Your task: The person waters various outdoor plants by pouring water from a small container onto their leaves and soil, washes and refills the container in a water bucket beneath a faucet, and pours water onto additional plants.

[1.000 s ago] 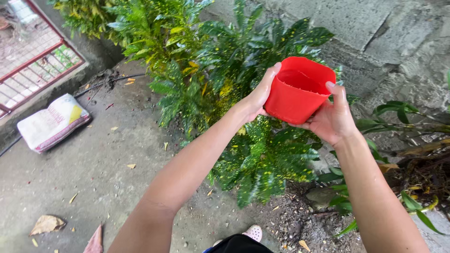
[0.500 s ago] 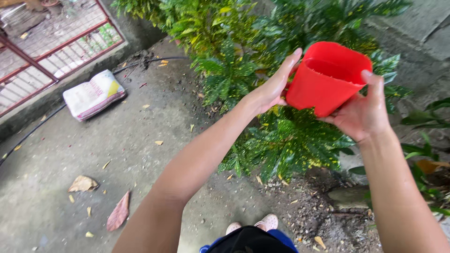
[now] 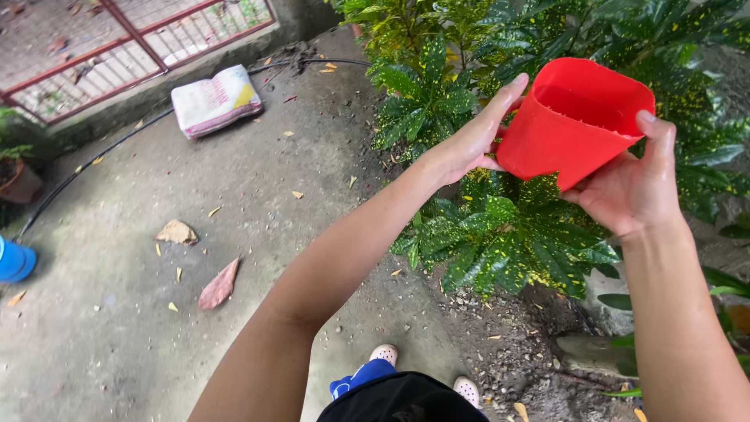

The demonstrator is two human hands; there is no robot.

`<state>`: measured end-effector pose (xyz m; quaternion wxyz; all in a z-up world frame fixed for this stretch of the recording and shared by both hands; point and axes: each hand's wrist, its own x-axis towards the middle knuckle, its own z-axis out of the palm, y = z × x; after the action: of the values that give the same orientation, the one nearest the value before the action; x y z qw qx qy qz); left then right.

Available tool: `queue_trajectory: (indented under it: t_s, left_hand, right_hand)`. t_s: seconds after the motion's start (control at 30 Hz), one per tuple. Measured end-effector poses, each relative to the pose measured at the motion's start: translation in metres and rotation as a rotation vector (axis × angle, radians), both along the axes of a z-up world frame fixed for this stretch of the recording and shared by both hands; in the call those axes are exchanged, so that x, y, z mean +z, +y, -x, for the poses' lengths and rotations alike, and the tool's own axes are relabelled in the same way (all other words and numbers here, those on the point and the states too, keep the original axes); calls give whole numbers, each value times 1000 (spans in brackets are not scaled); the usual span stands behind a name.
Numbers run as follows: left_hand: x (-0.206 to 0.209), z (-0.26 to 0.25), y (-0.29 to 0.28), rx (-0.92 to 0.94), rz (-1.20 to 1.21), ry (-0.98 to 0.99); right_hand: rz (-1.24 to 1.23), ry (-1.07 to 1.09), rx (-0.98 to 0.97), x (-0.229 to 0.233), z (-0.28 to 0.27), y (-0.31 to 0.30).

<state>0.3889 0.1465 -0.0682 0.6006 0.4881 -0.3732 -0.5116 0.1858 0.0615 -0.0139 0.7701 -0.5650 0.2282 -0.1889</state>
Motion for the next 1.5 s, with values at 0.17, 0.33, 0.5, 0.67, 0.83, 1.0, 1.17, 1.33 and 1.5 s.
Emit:
queue_trajectory:
  t_s: [0.17, 0.33, 0.5, 0.67, 0.83, 1.0, 1.17, 1.33, 1.5]
  left_hand:
    - [17, 28, 9, 158, 19, -62]
    - [22, 59, 4, 208, 9, -88]
    - [24, 90, -11, 235, -23, -78]
    - [11, 95, -36, 275, -12, -152]
    - [1, 88, -62, 400, 15, -301]
    - [6, 95, -89, 343, 89, -459]
    - [9, 110, -119, 151, -30, -686]
    - [2, 104, -136, 84, 66, -847]
    - [0, 97, -134, -88, -83, -965]
  right_hand:
    - [-4, 35, 68, 5, 11, -21]
    - [-18, -6, 171, 3, 35, -40]
    - [-18, 42, 161, 5, 68, -55]
    - [-8, 17, 125, 17, 101, -63]
    - [58, -45, 7, 32, 127, -72]
    - [165, -75, -157, 42, 151, -84]
    - [257, -100, -286, 45, 160, -97]
    - [355, -33, -372, 40, 163, -92]
    - [326, -3, -453, 37, 154, -73]
